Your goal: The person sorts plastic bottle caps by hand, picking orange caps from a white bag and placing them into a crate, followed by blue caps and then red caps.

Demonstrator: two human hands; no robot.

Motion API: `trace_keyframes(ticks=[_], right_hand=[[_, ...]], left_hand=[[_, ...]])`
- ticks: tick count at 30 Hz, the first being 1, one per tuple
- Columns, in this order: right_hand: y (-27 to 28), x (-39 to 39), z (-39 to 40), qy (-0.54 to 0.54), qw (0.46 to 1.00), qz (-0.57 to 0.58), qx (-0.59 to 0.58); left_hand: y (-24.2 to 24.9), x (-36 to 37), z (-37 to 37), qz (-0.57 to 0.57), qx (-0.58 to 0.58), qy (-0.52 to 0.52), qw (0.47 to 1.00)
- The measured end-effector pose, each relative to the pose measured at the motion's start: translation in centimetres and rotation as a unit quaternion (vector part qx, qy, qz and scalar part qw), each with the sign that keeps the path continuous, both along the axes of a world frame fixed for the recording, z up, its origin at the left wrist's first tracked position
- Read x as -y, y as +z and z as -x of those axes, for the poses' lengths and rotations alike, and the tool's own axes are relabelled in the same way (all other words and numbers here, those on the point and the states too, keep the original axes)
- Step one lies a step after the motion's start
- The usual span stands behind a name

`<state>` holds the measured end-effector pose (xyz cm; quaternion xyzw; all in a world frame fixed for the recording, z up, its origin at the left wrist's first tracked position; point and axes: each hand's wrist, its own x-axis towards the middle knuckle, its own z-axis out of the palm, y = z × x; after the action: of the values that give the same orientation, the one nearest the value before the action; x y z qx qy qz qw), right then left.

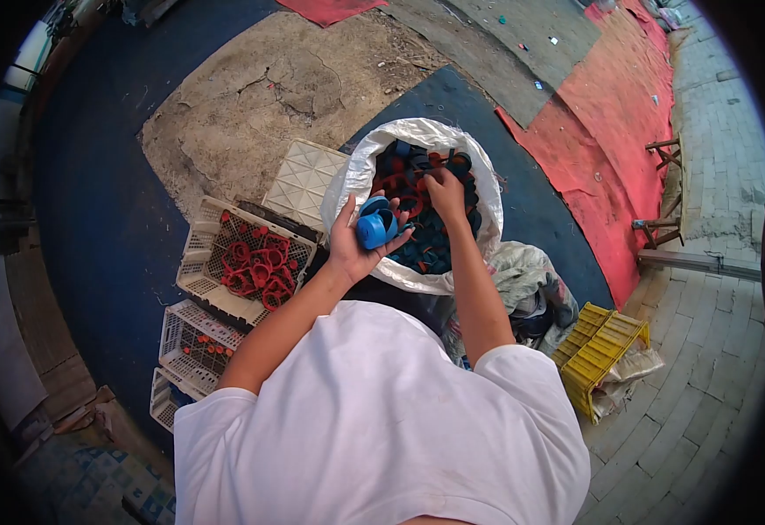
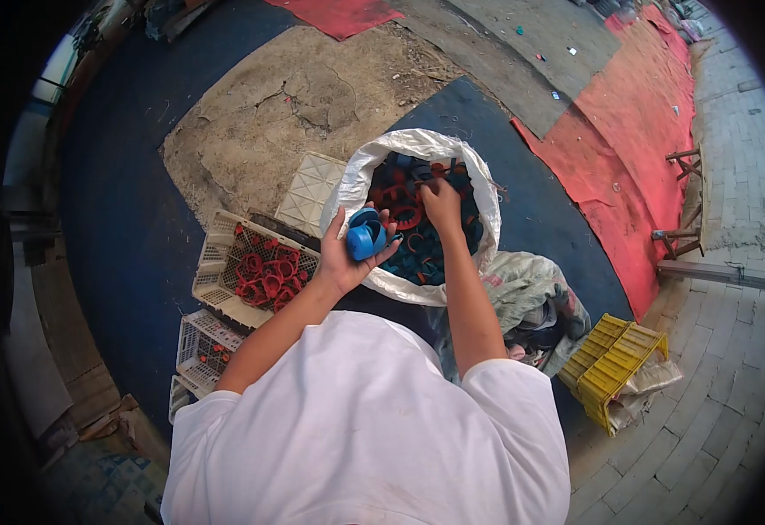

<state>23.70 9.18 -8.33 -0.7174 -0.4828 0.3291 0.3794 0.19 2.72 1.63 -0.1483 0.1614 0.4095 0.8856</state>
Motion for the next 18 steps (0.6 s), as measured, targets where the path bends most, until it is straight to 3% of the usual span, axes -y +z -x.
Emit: trace_keyframes(ticks=[2,5,8,11,14,18], right_hand=[[-0.9,-2.3,0.6,0.037,0.991,-0.068,0.109],[-2.3,-5.8,0.4,0.119,0.956,-0.078,0.257],[-6.0,-8.6,1.4,0.101,0.931,-0.064,0.344],[-6.3,-10.6,3.1,0.131,0.902,0.037,0.41],[-9.8,-12.2,2.8,0.149,0.925,0.095,0.336],[-6.1,-11.6,3.8,0.127,0.931,0.158,0.304]], left_hand=[[0.1,0.1,0.1,-0.005,0.004,0.001,1.0],[-0.4,0.2,0.4,-0.013,-0.001,0.004,1.0],[-1.0,0.5,0.8,-0.026,-0.006,0.003,1.0],[-0.4,0.3,0.9,-0.029,-0.015,0.005,0.999],[0.8,0.4,0.9,-0.028,-0.018,0.014,0.999],[1.3,0.3,1.2,-0.05,-0.003,0.026,0.998]])
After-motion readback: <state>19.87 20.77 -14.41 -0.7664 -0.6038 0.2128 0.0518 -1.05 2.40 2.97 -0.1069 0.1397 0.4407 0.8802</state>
